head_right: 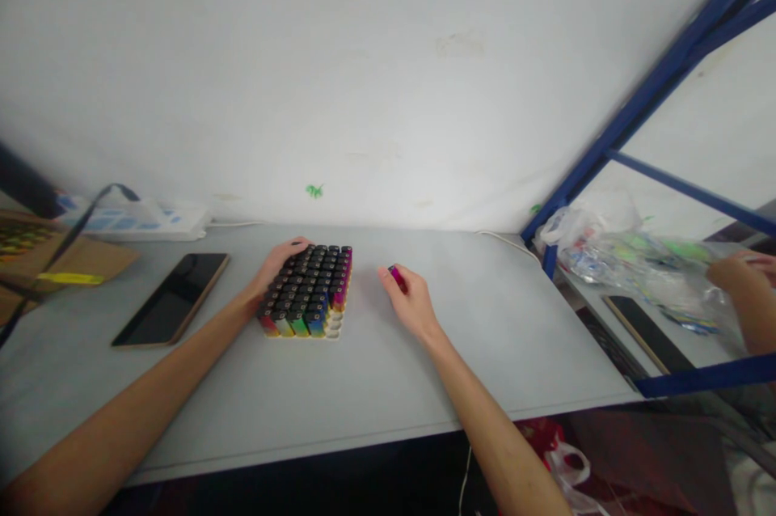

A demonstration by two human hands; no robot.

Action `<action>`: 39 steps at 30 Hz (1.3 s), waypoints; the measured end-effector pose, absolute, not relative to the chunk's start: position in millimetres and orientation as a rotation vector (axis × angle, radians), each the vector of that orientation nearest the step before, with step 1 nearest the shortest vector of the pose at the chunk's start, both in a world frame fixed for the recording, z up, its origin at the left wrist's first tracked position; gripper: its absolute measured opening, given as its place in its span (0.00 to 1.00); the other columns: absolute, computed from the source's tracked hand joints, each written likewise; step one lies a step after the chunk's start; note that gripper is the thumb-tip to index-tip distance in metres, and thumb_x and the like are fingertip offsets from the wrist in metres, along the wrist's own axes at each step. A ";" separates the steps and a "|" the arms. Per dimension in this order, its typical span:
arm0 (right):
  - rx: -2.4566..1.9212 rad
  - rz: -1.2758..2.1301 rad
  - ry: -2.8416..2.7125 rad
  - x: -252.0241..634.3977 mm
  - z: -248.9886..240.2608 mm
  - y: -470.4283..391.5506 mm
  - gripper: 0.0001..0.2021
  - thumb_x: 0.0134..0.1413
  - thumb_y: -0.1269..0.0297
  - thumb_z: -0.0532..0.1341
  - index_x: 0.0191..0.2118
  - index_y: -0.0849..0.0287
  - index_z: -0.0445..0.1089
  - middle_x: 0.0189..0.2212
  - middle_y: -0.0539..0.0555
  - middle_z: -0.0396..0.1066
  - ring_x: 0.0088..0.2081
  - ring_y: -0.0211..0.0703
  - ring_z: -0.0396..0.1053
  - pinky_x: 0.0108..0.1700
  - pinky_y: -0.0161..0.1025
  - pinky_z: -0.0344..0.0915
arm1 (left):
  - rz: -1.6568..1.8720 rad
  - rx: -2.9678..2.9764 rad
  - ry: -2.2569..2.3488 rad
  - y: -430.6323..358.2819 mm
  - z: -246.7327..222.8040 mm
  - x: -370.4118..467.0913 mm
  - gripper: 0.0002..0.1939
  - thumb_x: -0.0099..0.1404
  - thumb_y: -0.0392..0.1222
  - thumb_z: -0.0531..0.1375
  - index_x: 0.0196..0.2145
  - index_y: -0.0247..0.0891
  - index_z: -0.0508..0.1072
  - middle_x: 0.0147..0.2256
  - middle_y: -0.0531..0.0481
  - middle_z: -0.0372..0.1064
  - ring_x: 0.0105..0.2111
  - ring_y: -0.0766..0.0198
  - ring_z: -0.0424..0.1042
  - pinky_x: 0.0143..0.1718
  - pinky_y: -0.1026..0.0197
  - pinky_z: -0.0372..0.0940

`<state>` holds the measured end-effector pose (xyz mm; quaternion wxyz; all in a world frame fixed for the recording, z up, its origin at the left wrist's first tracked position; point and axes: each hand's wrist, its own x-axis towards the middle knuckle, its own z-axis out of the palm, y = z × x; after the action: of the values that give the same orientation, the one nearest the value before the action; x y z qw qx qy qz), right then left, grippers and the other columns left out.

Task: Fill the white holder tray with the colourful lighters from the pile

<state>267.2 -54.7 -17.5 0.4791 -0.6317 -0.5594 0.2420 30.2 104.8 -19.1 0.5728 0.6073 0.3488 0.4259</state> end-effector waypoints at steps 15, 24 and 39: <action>-1.611 0.499 -1.318 257.7 -18.7 -56.1 0.21 0.62 0.50 0.55 0.21 0.53 0.53 0.19 0.44 0.51 0.24 0.37 0.53 0.30 0.38 0.49 | 0.981 1.395 0.828 109.5 -22.0 30.0 0.14 0.55 0.54 0.66 0.29 0.40 0.74 0.28 0.54 0.70 0.31 0.59 0.68 0.37 0.59 0.62; -1.499 0.490 -1.581 255.3 -5.1 -63.3 0.18 0.74 0.46 0.52 0.39 0.54 0.67 0.33 0.53 0.74 0.35 0.44 0.70 0.41 0.40 0.66 | 0.971 1.429 0.833 105.5 -19.8 30.7 0.15 0.57 0.55 0.64 0.28 0.41 0.73 0.28 0.54 0.70 0.32 0.59 0.68 0.38 0.58 0.63; -1.464 0.515 -1.957 236.9 -12.3 -69.4 0.17 0.76 0.50 0.55 0.44 0.56 0.75 0.37 0.54 0.81 0.36 0.45 0.77 0.41 0.39 0.67 | 1.004 1.462 0.848 106.5 -20.9 31.1 0.14 0.56 0.55 0.63 0.28 0.41 0.73 0.30 0.53 0.71 0.34 0.58 0.69 0.42 0.58 0.64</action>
<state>236.9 -69.4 -12.3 0.3167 -0.5560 -0.7432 0.1955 31.1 106.5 -20.9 0.5547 0.6188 0.3589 0.4249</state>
